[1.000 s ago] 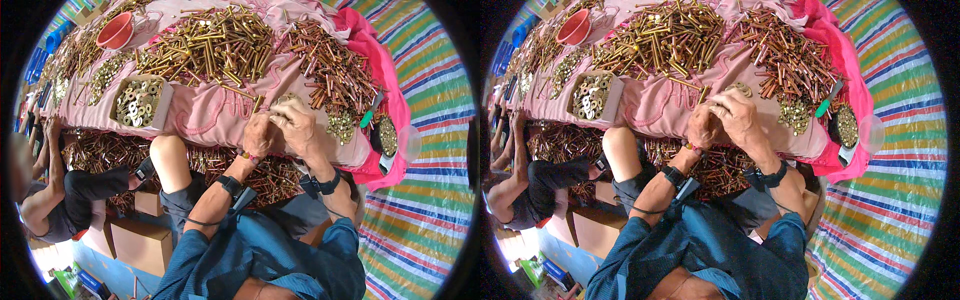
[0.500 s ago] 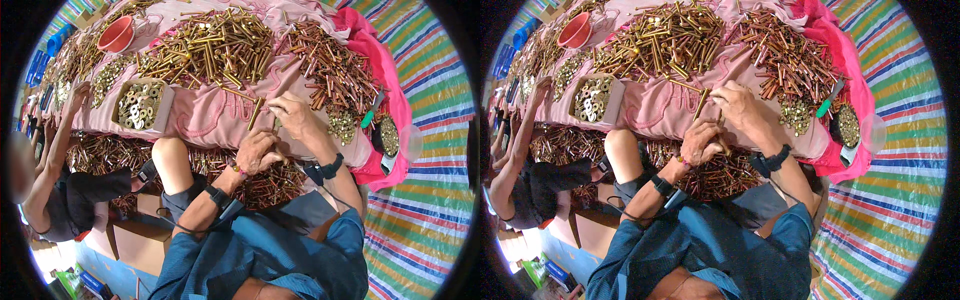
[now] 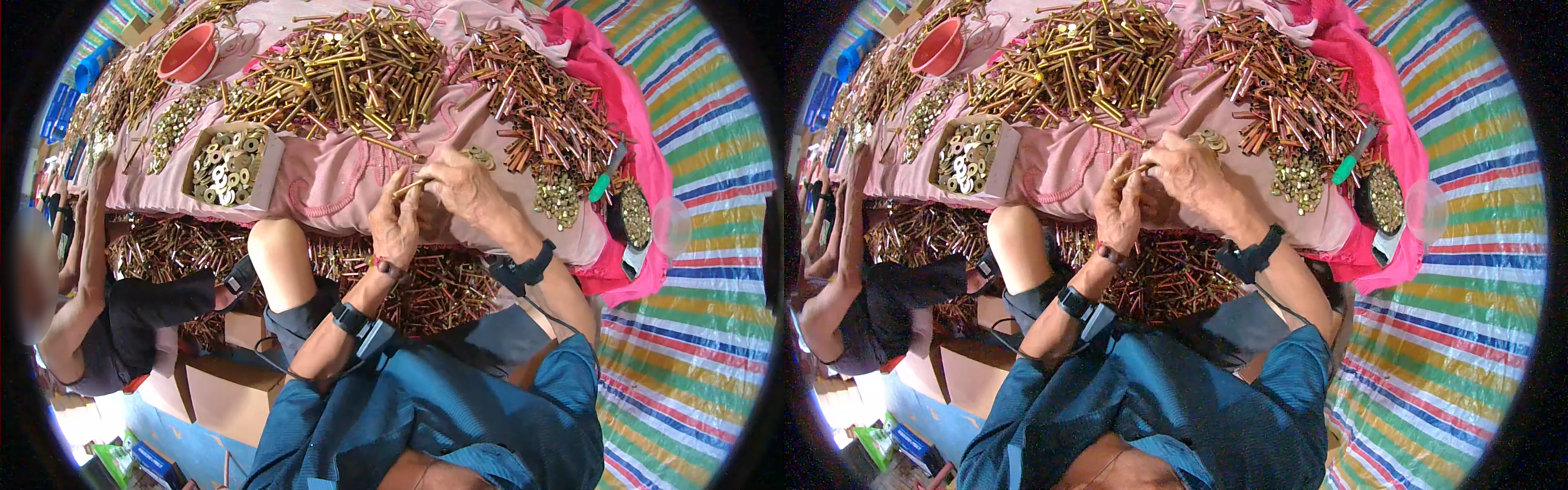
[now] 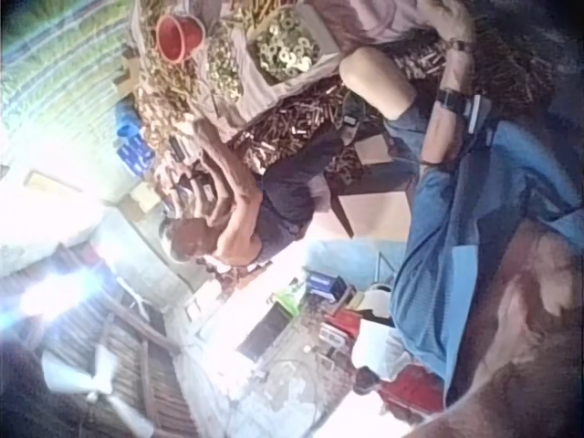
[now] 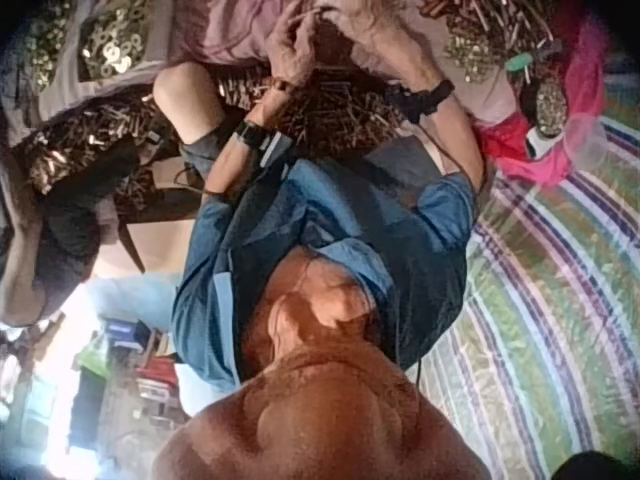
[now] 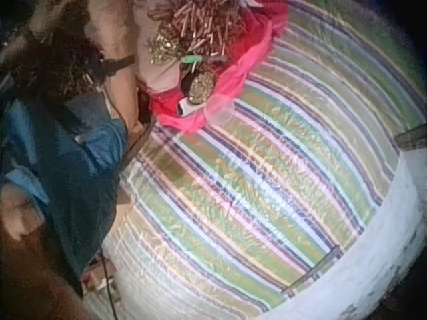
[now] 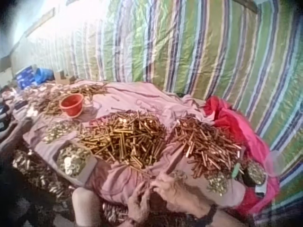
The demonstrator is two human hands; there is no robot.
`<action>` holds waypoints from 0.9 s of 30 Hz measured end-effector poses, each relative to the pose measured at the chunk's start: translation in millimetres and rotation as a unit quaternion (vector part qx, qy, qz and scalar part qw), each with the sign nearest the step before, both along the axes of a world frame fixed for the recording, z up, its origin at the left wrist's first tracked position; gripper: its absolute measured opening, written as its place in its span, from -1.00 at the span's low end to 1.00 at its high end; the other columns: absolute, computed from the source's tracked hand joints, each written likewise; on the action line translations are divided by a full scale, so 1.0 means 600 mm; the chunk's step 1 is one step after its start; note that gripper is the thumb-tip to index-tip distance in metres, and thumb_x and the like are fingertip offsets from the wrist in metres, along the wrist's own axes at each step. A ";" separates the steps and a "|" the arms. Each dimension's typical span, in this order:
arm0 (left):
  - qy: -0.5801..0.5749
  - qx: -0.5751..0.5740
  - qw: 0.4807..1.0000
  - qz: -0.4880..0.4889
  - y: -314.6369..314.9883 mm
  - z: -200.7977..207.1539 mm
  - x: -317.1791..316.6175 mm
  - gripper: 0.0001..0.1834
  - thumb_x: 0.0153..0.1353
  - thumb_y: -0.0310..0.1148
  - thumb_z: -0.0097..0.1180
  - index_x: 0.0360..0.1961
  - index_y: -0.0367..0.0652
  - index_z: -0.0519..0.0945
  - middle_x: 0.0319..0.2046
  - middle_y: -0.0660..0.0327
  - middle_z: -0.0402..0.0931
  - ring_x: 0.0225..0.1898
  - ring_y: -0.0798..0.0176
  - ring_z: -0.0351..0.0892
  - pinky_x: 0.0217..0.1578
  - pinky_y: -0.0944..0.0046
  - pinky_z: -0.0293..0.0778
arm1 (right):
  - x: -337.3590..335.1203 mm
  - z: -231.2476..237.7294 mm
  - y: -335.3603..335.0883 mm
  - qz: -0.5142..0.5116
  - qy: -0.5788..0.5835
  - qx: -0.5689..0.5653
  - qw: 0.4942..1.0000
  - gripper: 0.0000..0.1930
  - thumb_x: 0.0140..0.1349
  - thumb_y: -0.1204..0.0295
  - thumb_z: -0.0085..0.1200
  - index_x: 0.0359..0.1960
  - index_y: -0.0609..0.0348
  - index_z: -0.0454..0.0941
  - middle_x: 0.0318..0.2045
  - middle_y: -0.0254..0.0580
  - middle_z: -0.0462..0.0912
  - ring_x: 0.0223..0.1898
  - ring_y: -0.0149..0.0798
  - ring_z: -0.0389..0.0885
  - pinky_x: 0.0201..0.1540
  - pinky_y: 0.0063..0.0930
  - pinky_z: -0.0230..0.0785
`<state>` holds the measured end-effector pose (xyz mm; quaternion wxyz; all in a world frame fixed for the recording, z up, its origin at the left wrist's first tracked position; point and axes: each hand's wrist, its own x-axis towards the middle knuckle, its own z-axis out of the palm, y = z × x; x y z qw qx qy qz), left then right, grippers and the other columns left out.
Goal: The person threads metal washers onto bolts by hand, then organizes the assembled bolts into piles and plastic containers.
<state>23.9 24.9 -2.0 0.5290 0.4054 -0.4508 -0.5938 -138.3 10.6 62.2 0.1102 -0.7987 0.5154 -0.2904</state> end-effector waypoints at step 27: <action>-0.213 -0.221 0.950 -0.065 -0.039 -0.010 -0.021 -0.90 0.40 -0.40 0.11 -0.14 -0.17 0.55 -0.59 0.22 0.58 -0.58 0.32 0.61 -0.54 0.29 0.50 | -0.044 -0.037 0.065 -0.179 -0.058 0.083 0.979 -0.87 0.13 0.54 0.25 -0.30 0.25 0.57 -0.32 0.09 0.61 -0.24 0.13 0.62 -0.19 -0.09 0.48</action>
